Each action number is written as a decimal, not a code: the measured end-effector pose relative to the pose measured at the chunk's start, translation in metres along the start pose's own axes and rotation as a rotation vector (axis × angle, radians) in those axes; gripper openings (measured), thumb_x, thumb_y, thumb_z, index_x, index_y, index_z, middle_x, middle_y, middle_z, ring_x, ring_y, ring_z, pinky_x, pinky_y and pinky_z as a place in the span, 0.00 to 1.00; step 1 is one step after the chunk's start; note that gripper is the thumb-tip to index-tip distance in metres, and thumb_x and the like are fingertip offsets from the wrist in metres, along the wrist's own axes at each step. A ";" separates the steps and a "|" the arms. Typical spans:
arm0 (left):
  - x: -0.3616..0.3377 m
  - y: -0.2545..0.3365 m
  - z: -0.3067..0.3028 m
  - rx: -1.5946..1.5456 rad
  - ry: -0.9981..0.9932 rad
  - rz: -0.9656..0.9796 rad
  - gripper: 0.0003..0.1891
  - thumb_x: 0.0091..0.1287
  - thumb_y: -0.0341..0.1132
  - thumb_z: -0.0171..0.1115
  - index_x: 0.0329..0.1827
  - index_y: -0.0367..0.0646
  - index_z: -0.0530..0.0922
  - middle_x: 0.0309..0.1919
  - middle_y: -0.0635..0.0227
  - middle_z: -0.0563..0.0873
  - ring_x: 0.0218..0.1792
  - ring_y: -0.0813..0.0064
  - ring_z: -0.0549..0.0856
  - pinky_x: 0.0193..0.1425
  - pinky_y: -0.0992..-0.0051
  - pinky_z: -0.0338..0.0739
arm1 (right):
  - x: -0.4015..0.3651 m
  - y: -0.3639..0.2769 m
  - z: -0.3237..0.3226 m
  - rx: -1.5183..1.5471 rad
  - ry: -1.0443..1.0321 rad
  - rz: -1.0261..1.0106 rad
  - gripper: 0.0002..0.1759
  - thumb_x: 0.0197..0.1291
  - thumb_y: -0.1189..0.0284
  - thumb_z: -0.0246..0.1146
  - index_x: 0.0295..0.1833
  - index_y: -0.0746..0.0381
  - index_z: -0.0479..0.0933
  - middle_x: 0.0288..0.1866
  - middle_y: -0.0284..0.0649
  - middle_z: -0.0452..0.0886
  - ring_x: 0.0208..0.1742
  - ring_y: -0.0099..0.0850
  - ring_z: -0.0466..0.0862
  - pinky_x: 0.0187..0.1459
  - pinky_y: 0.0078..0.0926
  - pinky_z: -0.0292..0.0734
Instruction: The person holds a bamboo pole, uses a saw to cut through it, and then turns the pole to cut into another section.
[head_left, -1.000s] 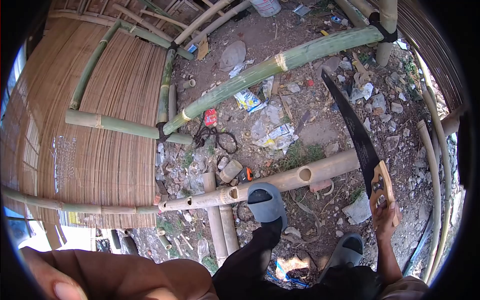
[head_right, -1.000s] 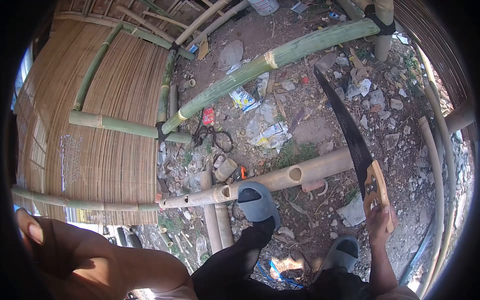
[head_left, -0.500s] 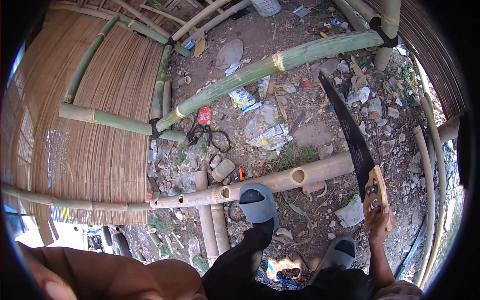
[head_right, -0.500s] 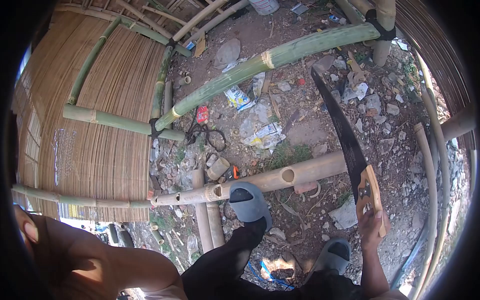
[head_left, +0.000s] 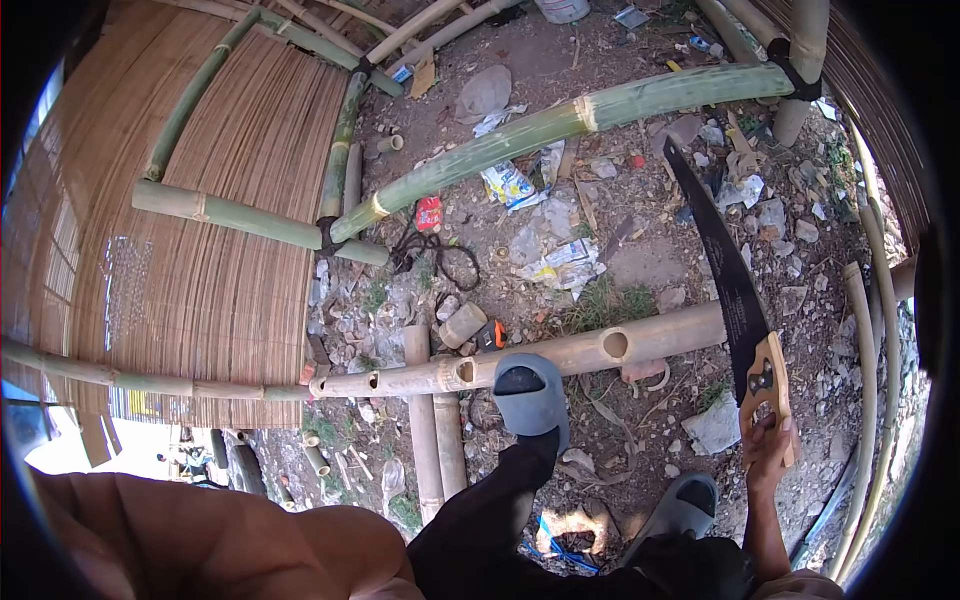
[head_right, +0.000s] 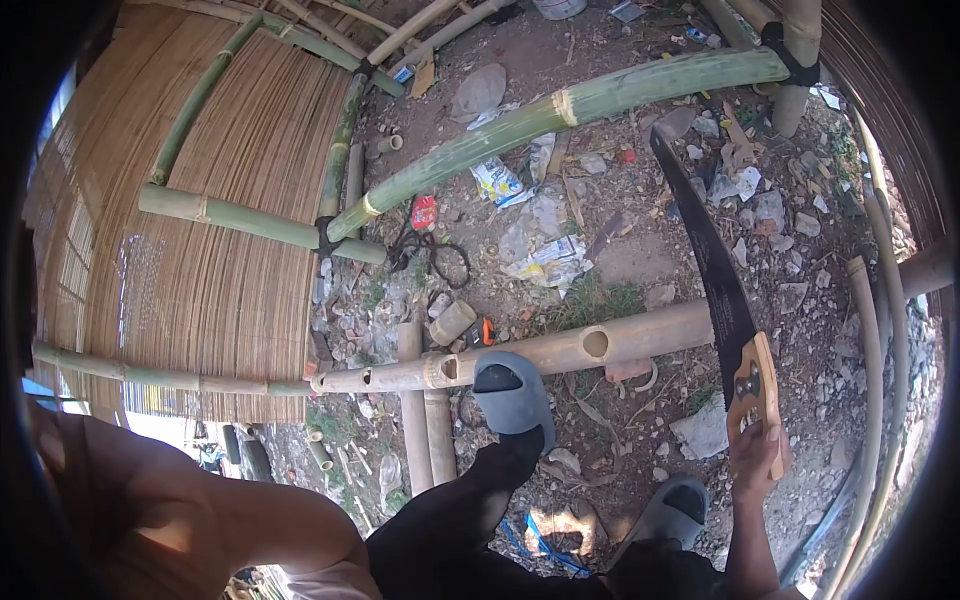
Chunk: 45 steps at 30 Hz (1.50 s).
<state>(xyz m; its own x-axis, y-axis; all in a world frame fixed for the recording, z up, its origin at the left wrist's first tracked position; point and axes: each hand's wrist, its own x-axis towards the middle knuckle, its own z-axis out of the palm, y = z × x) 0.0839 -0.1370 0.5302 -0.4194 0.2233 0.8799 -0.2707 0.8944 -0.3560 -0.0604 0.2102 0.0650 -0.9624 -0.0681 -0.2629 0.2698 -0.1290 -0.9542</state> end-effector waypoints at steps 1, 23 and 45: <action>0.000 0.000 0.000 -0.004 -0.006 0.001 0.24 0.66 0.31 0.69 0.63 0.28 0.78 0.48 0.53 0.87 0.38 0.77 0.84 0.53 0.83 0.80 | -0.002 0.000 -0.001 0.007 -0.011 -0.011 0.28 0.78 0.48 0.55 0.43 0.65 0.76 0.28 0.35 0.77 0.27 0.20 0.77 0.29 0.17 0.73; 0.001 -0.002 0.004 -0.030 -0.007 0.014 0.28 0.62 0.33 0.73 0.65 0.32 0.79 0.50 0.54 0.87 0.41 0.73 0.85 0.53 0.79 0.80 | -0.002 0.009 -0.014 0.081 -0.091 0.003 0.22 0.80 0.54 0.55 0.47 0.65 0.74 0.37 0.37 0.78 0.35 0.21 0.78 0.38 0.17 0.77; -0.006 -0.001 0.007 -0.069 0.010 -0.019 0.33 0.57 0.36 0.78 0.66 0.35 0.79 0.53 0.55 0.87 0.45 0.70 0.87 0.52 0.76 0.81 | -0.004 0.002 -0.005 0.078 -0.059 -0.025 0.23 0.80 0.53 0.55 0.47 0.66 0.74 0.31 0.37 0.77 0.29 0.22 0.77 0.33 0.20 0.77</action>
<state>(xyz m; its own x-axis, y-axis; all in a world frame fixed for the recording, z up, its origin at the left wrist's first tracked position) 0.0809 -0.1421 0.5238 -0.4060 0.2096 0.8895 -0.2181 0.9230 -0.3170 -0.0563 0.2156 0.0634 -0.9660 -0.1221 -0.2279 0.2495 -0.2081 -0.9458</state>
